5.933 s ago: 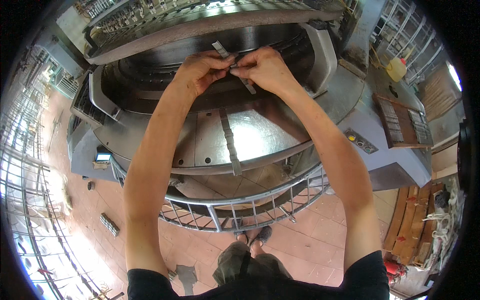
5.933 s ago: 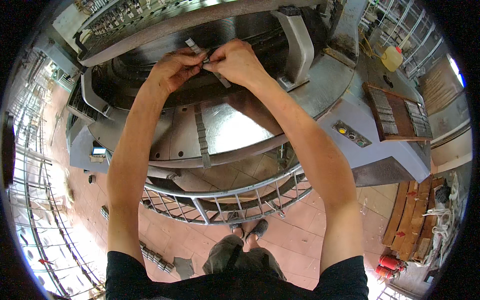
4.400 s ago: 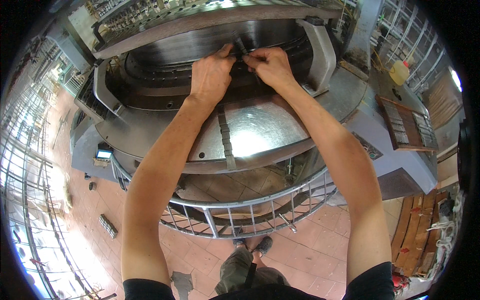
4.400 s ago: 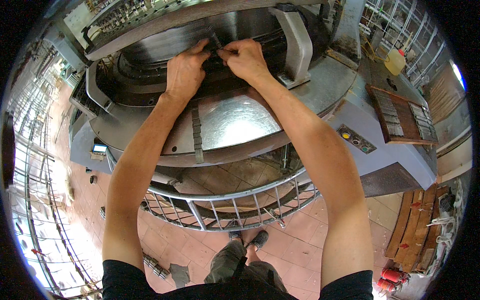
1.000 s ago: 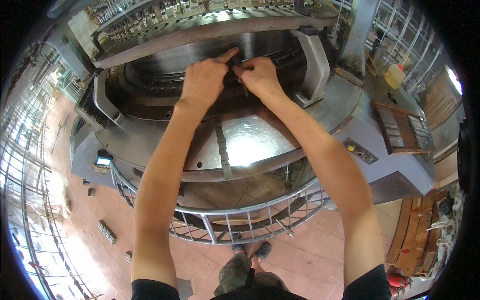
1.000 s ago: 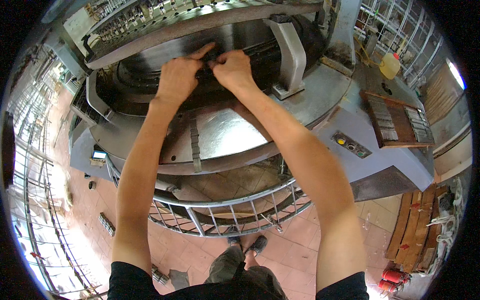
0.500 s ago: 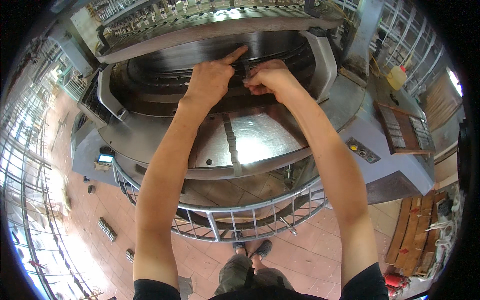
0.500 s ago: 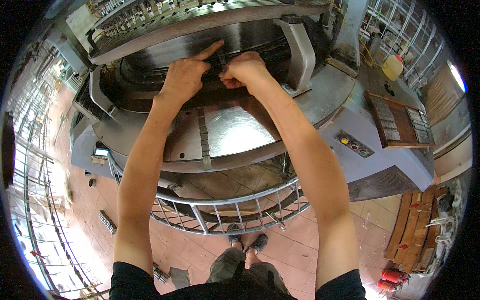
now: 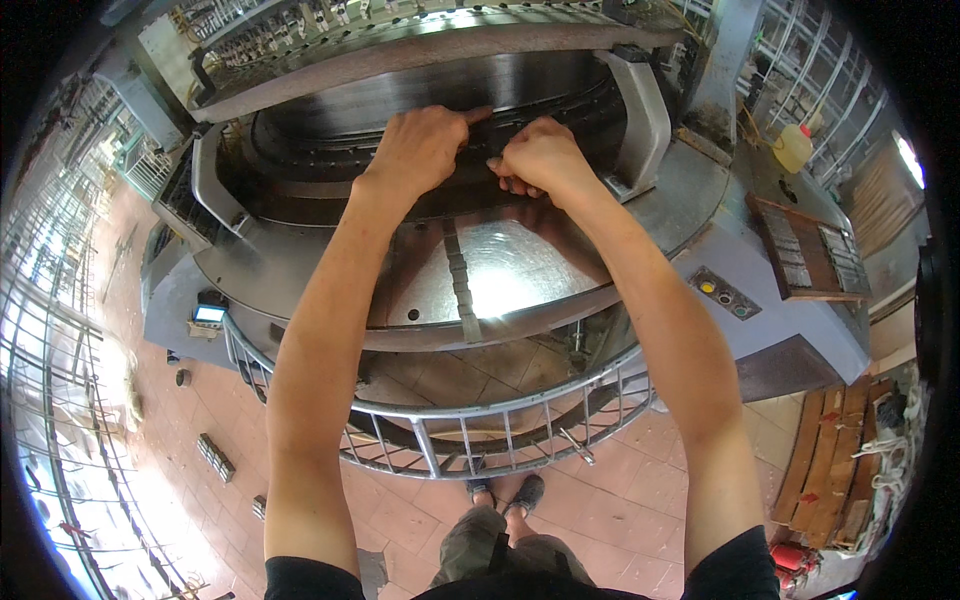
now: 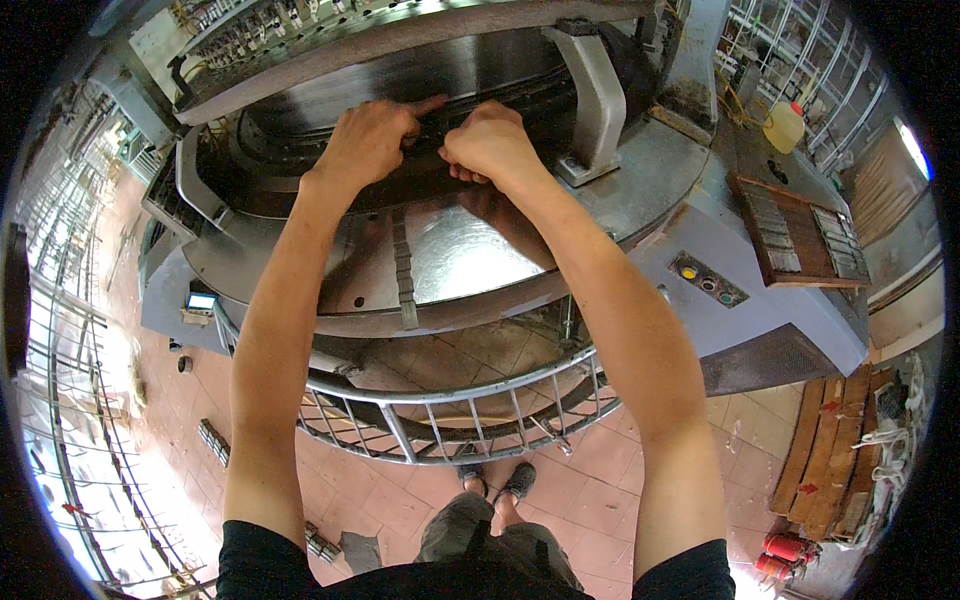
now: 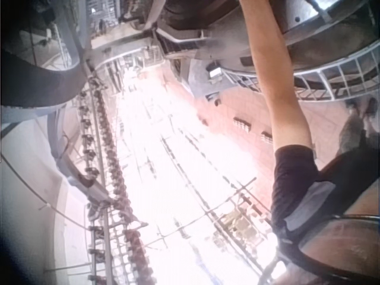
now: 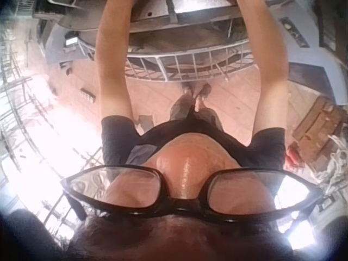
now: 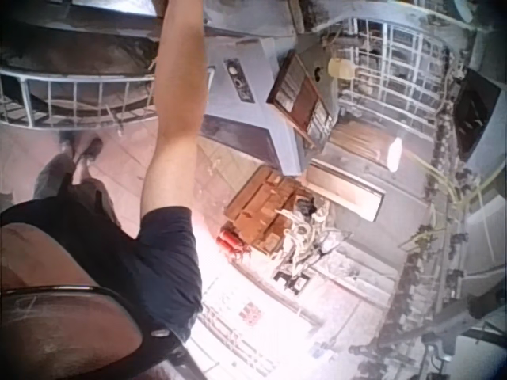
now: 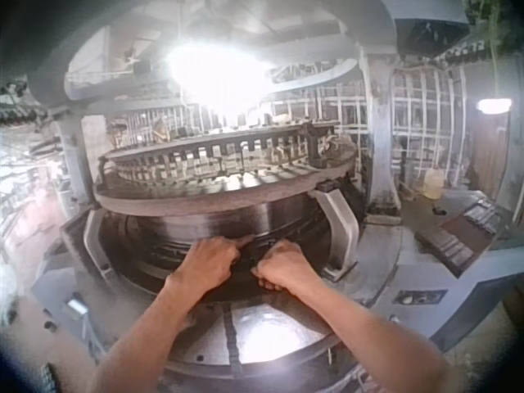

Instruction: The person repeatedly picks up small metal strips from a wooden tray and inserts them into slots on a large circular machine. They handle the strips one by one, aligning and pressing them into place on the machine's inner rim.

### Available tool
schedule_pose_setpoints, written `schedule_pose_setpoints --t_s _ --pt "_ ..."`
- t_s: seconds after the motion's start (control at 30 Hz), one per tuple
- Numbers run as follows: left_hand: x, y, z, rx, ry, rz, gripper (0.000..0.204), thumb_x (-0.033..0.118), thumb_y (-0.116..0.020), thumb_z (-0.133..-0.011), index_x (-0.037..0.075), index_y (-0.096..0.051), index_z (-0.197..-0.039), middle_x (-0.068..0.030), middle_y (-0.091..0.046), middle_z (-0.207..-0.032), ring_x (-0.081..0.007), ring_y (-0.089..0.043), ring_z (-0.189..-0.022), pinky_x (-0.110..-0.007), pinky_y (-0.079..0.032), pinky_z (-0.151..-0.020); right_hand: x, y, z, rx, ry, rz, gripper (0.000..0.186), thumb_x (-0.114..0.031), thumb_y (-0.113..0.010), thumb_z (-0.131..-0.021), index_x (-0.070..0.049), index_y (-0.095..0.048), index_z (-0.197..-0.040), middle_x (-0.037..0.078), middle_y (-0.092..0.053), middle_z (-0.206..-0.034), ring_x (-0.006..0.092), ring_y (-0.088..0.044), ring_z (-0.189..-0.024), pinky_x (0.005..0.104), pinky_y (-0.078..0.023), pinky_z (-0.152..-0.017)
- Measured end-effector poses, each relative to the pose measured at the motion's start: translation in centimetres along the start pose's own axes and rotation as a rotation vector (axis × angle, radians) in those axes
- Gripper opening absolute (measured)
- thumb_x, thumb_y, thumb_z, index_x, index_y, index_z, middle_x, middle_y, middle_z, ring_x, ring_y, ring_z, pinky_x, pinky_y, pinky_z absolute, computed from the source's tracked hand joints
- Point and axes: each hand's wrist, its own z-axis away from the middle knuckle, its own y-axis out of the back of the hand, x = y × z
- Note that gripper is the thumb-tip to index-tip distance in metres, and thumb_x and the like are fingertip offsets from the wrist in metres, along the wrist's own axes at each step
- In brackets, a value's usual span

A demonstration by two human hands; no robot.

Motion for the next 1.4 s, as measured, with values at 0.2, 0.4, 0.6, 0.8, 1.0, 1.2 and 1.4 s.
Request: schedule_pose_setpoints --t_s 0.2,0.4,0.6,0.8,1.0,1.2,1.4 --pt "0.2 0.6 0.1 0.037 0.043 0.035 0.038 -0.004 -0.066 -0.076 0.012 -0.076 -0.109 -0.0140 -0.074 -0.103 -0.0358 -0.070 -0.095 -0.048 -0.057 -0.082 2.3 -2.1 -2.1 0.416 0.282 0.027 0.023 -0.024 -0.076 -0.081 -0.003 -0.076 -0.072 0.011 -0.073 -0.068 0.0238 -0.072 -0.062 0.0332 -0.058 -0.072" --pt "-0.5 0.3 0.3 0.084 0.025 0.038 0.027 -0.007 -0.064 -0.074 0.006 -0.076 -0.094 -0.0083 -0.072 -0.116 -0.0348 -0.071 -0.094 -0.046 -0.058 -0.082 2.5 -1.7 -2.1 0.293 0.291 -0.182 0.024 -0.021 -0.077 -0.087 0.003 -0.076 -0.091 0.011 -0.071 -0.067 0.0144 -0.068 -0.058 0.0309 -0.054 -0.055" --pt "-0.7 -0.3 0.5 0.139 -0.016 0.017 0.026 -0.008 -0.065 -0.072 0.005 -0.076 -0.091 -0.0096 -0.073 -0.111 -0.0344 -0.071 -0.093 -0.046 -0.058 -0.081 1.7 -2.1 -1.4 0.509 0.437 0.130 0.025 -0.019 -0.080 -0.084 0.003 -0.076 -0.094 0.011 -0.071 -0.068 0.0154 -0.068 -0.058 0.0306 -0.054 -0.056" --pt "-0.3 -0.1 0.4 0.091 0.043 0.051 0.026 -0.005 -0.066 -0.074 0.009 -0.077 -0.093 -0.0109 -0.074 -0.100 -0.0323 -0.071 -0.093 -0.045 -0.057 -0.081 3.0 -2.1 -1.6 0.287 0.240 -0.135 0.020 -0.021 -0.079 -0.074 -0.003 -0.078 -0.083 0.019 -0.074 -0.086 0.0371 -0.072 -0.088 0.0420 -0.056 -0.086" --pt "0.0 0.5 0.2 0.091 0.017 0.057 0.027 -0.002 -0.068 -0.074 0.011 -0.077 -0.096 -0.0091 -0.074 -0.105 -0.0325 -0.070 -0.095 -0.046 -0.057 -0.082 3.3 -2.8 -0.9 0.432 0.308 -0.047 0.016 -0.016 -0.072 -0.071 -0.001 -0.076 -0.077 0.022 -0.073 -0.085 0.0384 -0.071 -0.086 0.0418 -0.056 -0.084" --pt "-0.5 0.7 0.2 0.044 0.055 0.056 0.026 -0.003 -0.068 -0.075 0.010 -0.077 -0.095 -0.0069 -0.074 -0.110 -0.0322 -0.070 -0.097 -0.045 -0.057 -0.082 3.1 -2.9 -1.4 0.488 0.526 -0.032 0.021 -0.020 -0.076 -0.074 -0.001 -0.077 -0.082 0.022 -0.073 -0.086 0.0402 -0.070 -0.089 0.0432 -0.056 -0.083" --pt "-0.1 0.7 0.2 0.103 0.008 0.081 0.022 -0.003 -0.068 -0.074 0.008 -0.076 -0.091 -0.0101 -0.074 -0.105 -0.0329 -0.071 -0.094 -0.046 -0.057 -0.080 3.7 -2.7 -1.5 0.443 0.447 -0.071 0.021 -0.020 -0.077 -0.075 -0.001 -0.078 -0.084 0.022 -0.073 -0.087 0.0396 -0.071 -0.088 0.0430 -0.055 -0.082"
